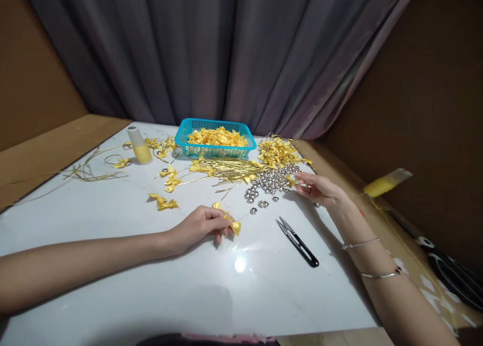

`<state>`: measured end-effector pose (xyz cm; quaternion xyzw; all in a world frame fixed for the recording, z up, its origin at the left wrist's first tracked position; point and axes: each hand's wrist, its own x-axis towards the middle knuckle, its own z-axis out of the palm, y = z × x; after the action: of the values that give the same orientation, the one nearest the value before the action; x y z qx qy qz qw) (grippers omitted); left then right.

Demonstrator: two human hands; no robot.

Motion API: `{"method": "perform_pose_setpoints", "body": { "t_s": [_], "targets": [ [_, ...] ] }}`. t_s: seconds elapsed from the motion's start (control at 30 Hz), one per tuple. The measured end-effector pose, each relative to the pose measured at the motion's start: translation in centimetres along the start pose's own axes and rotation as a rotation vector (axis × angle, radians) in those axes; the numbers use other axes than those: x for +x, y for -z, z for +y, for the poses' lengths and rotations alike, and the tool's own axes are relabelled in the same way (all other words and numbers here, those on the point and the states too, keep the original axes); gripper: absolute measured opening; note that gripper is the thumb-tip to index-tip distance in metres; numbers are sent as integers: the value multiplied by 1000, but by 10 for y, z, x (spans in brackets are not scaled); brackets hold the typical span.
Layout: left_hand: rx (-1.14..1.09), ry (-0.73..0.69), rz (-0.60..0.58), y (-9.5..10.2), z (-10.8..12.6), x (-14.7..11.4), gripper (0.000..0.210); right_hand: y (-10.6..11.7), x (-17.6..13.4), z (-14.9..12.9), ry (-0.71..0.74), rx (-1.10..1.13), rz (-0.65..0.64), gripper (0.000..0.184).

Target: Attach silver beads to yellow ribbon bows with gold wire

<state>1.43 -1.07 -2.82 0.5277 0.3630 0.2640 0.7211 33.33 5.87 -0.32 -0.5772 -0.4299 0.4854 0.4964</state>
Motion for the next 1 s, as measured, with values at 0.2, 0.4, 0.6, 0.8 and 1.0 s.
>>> {"method": "perform_pose_setpoints", "body": {
  "t_s": [0.2, 0.4, 0.6, 0.8, 1.0],
  "targets": [
    [-25, 25, -35, 1, 0, 1, 29, -12, -9, -10, -232, 248, -48, 22],
    [-87, 11, -58, 1, 2, 0, 29, -17, -19, -21, -280, 369, -140, 23],
    [-54, 18, -113, 1, 3, 2, 30, -24, -26, -19, -304, 368, -240, 22],
    [31, 37, -173, 1, 5, 2, 31, -38, -31, -8, -335, 267, -388, 22],
    [102, 58, -193, 0, 7, 2, 31, -45, -36, -4, -284, 111, -514, 22]
  ]
}}
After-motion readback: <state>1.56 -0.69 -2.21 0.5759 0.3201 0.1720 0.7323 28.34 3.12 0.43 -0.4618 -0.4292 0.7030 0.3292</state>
